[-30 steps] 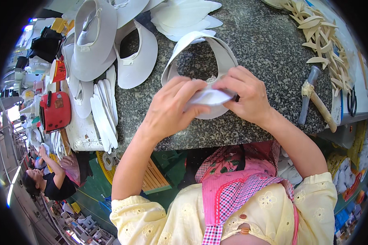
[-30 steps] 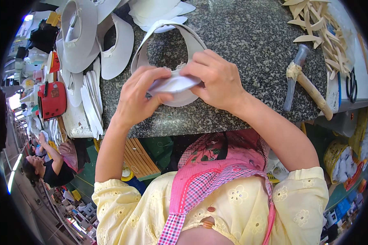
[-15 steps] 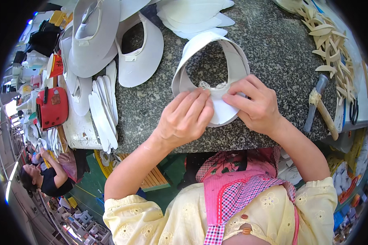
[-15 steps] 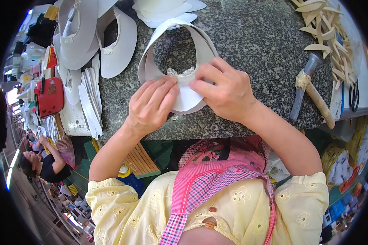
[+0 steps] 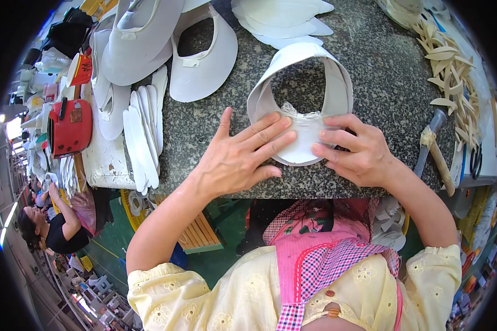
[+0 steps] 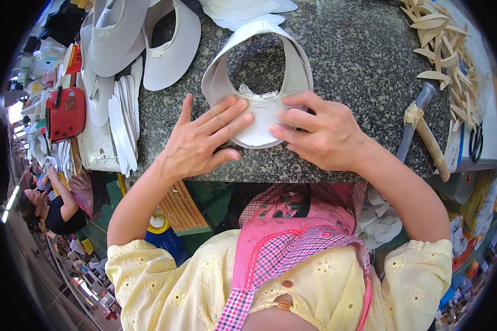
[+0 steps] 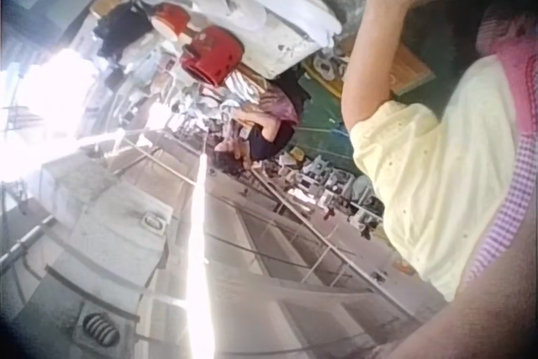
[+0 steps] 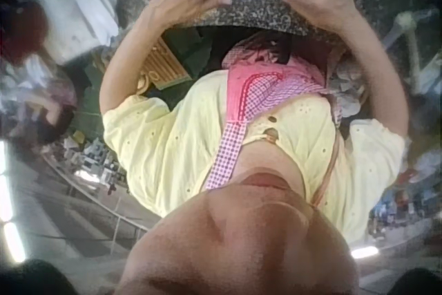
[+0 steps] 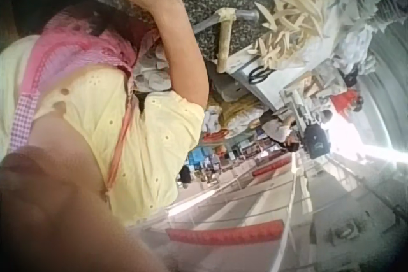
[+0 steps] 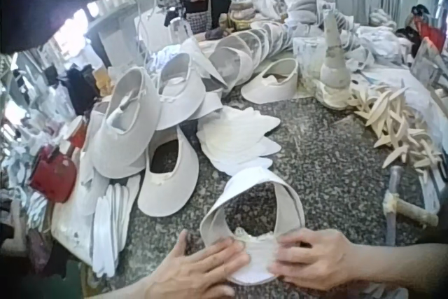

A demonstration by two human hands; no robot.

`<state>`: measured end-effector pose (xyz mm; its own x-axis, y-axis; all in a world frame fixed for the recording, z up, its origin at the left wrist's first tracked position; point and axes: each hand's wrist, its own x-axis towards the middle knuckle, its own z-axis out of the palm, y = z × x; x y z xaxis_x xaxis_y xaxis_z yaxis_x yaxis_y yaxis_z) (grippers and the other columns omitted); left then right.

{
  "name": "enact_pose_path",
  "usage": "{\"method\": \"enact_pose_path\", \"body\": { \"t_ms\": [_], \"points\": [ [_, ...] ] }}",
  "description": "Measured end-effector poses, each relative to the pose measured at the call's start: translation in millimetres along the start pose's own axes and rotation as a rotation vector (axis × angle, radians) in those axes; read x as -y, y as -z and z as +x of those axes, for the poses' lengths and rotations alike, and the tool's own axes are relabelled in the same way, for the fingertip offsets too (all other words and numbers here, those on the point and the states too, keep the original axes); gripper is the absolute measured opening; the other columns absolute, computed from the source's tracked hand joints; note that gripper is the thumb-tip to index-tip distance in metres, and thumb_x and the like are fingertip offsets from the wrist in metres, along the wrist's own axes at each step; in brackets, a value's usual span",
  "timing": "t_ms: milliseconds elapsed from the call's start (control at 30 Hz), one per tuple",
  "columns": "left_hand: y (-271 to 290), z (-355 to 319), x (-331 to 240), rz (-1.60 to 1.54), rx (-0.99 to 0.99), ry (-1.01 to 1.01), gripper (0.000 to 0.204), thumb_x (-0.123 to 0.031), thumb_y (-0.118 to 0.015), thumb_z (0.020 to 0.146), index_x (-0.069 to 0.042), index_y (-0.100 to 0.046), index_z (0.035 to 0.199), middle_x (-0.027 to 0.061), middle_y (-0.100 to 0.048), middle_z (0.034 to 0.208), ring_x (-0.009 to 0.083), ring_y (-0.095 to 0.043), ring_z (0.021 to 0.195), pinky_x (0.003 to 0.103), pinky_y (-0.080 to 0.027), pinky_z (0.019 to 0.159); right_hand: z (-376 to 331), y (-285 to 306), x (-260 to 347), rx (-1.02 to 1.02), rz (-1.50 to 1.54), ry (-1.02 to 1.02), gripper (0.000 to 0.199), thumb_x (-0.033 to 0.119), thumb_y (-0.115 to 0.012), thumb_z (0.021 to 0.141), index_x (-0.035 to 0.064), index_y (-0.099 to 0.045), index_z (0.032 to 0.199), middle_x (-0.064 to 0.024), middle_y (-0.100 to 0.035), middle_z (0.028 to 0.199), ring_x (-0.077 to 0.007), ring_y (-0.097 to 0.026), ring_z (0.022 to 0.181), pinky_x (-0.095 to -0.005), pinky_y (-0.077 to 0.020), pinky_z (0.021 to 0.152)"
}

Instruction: The person assembles shoe uppers by inserting lining pieces into the uppers, folding and pressing the edges together by hand and with a wooden tool, and placing the assembled pieces into a basket.

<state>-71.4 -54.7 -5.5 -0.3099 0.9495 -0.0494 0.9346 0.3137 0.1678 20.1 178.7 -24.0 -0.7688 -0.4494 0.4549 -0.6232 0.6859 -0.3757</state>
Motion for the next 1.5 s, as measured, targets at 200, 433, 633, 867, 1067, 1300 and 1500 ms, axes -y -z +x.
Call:
{"method": "enact_pose_path", "body": {
  "t_ms": [200, 433, 633, 867, 1067, 1300, 1500],
  "points": [
    [3, -2, 10, -0.036, 0.154, -0.081, 0.047, -0.049, -0.044, 0.078, -0.038, -0.040, 0.123, -0.0007, -0.024, 0.139, 0.0188, -0.024, 0.128, 0.065, -0.019, 0.093, -10, 9, -11, 0.048, 0.074, 0.059, 0.026, 0.006, -0.066, 0.058, 0.0053, -0.062, 0.084, -0.0041, -0.053, 0.086, -0.0235, -0.055, 0.088, -0.0317, -0.0498, 0.067],
    [35, -14, -10, -0.267, 0.211, 0.022, 0.029, -0.016, -0.065, 0.066, -0.011, -0.062, 0.094, 0.0046, -0.047, 0.124, 0.0201, -0.039, 0.119, 0.051, -0.031, 0.094, 1, 23, -25, 0.074, 0.134, -0.042, 0.014, 0.001, -0.060, 0.062, 0.0018, -0.059, 0.076, -0.0084, -0.055, 0.083, -0.0248, -0.056, 0.084, -0.0359, -0.0477, 0.071],
    [49, 33, 17, 0.269, -0.067, -0.262, 0.039, -0.005, -0.060, 0.062, -0.012, -0.055, 0.100, 0.0042, -0.058, 0.102, 0.0203, -0.044, 0.111, 0.043, -0.030, 0.097, 20, 50, -50, 0.255, -0.071, 0.070, 0.009, 0.007, -0.060, 0.064, 0.0030, -0.053, 0.069, -0.0084, -0.055, 0.083, -0.0236, -0.054, 0.089, -0.0418, -0.0372, 0.093],
    [5, 29, -26, 0.188, -0.247, 0.013, 0.031, -0.017, -0.063, 0.065, -0.011, -0.057, 0.095, 0.0000, -0.055, 0.082, 0.0159, -0.052, 0.087, 0.039, -0.037, 0.077, 22, -7, 29, -0.114, 0.154, -0.288, 0.032, 0.014, -0.071, 0.058, 0.0036, -0.054, 0.084, -0.0103, -0.049, 0.087, -0.0269, -0.049, 0.085, -0.0355, -0.0425, 0.077],
    [-4, 8, -37, -0.076, -0.332, 0.197, 0.035, -0.014, -0.061, 0.067, -0.007, -0.056, 0.101, 0.0052, -0.057, 0.107, 0.0187, -0.052, 0.100, 0.031, -0.040, 0.068, 5, -22, 19, -0.152, 0.137, -0.324, 0.035, 0.007, -0.068, 0.060, 0.0039, -0.056, 0.092, -0.0098, -0.049, 0.088, -0.0266, -0.049, 0.083, -0.0344, -0.0423, 0.073],
    [0, 23, -36, 0.058, -0.337, 0.172, 0.025, -0.009, -0.056, 0.067, -0.007, -0.057, 0.092, 0.0019, -0.058, 0.091, 0.0149, -0.053, 0.088, 0.028, -0.038, 0.059, 7, -18, 11, -0.125, 0.143, -0.313, 0.029, 0.009, -0.067, 0.061, 0.0045, -0.058, 0.089, -0.0095, -0.050, 0.084, -0.0262, -0.052, 0.081, -0.0338, -0.0437, 0.069],
    [3, 29, -29, 0.110, -0.328, 0.138, 0.015, -0.013, -0.057, 0.062, -0.011, -0.056, 0.078, -0.0002, -0.054, 0.078, 0.0162, -0.052, 0.075, 0.030, -0.039, 0.057, 22, -19, 16, -0.129, 0.108, -0.356, 0.026, 0.016, -0.067, 0.062, 0.0051, -0.057, 0.084, -0.0100, -0.051, 0.083, -0.0274, -0.052, 0.079, -0.0356, -0.0427, 0.067]
  ]
}}
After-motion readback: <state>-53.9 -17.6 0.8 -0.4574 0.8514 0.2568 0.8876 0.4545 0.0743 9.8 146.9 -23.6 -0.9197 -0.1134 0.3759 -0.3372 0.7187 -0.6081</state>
